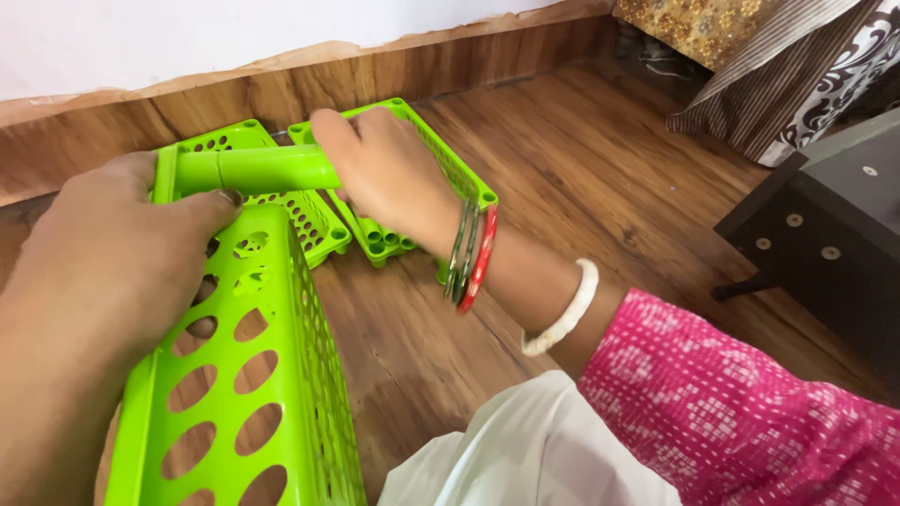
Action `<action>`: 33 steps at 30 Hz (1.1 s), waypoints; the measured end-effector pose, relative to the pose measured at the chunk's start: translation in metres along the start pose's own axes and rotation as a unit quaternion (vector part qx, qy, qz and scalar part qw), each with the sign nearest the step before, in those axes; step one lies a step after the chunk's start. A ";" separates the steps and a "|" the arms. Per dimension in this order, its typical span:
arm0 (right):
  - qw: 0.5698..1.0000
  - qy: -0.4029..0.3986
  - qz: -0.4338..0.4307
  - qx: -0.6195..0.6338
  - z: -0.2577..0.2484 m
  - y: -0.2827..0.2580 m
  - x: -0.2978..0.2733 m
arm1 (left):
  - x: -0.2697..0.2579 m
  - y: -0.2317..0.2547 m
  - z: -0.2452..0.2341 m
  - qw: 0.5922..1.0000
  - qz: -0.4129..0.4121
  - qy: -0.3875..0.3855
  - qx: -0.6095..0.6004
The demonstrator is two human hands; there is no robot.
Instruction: The person assembles a green plastic basket by inserting cylindrical green plastic rods into the basket's side holes. They repeatedly pick up rods from a nearby tray and push them into place, working on multiple sides of the basket.
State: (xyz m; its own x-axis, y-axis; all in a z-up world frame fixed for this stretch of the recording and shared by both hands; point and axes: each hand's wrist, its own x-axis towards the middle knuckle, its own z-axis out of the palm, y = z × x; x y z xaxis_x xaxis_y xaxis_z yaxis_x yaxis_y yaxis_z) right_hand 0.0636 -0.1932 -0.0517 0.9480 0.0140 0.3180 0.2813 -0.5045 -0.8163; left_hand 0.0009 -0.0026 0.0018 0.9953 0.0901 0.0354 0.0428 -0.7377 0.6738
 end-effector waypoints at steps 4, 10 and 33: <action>0.883 0.212 -0.385 -0.166 0.005 0.006 -0.024 | 0.004 -0.007 -0.002 1.000 0.001 -0.011 -0.025; 0.853 0.173 -0.464 -0.168 -0.002 0.015 -0.010 | 0.006 -0.007 -0.003 1.000 -0.001 -0.007 0.006; 0.969 -0.208 0.127 0.040 -0.012 -0.007 0.030 | 0.010 -0.011 -0.002 0.998 0.039 0.025 0.031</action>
State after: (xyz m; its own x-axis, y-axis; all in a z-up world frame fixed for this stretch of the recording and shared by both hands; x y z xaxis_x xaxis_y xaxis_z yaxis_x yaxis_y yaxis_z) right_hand 0.0879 -0.1998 -0.0306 0.9617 0.2523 -0.1068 0.0249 -0.4688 -0.8830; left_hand 0.0106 0.0074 -0.0036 0.9902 0.0636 0.1245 -0.0278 -0.7831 0.6213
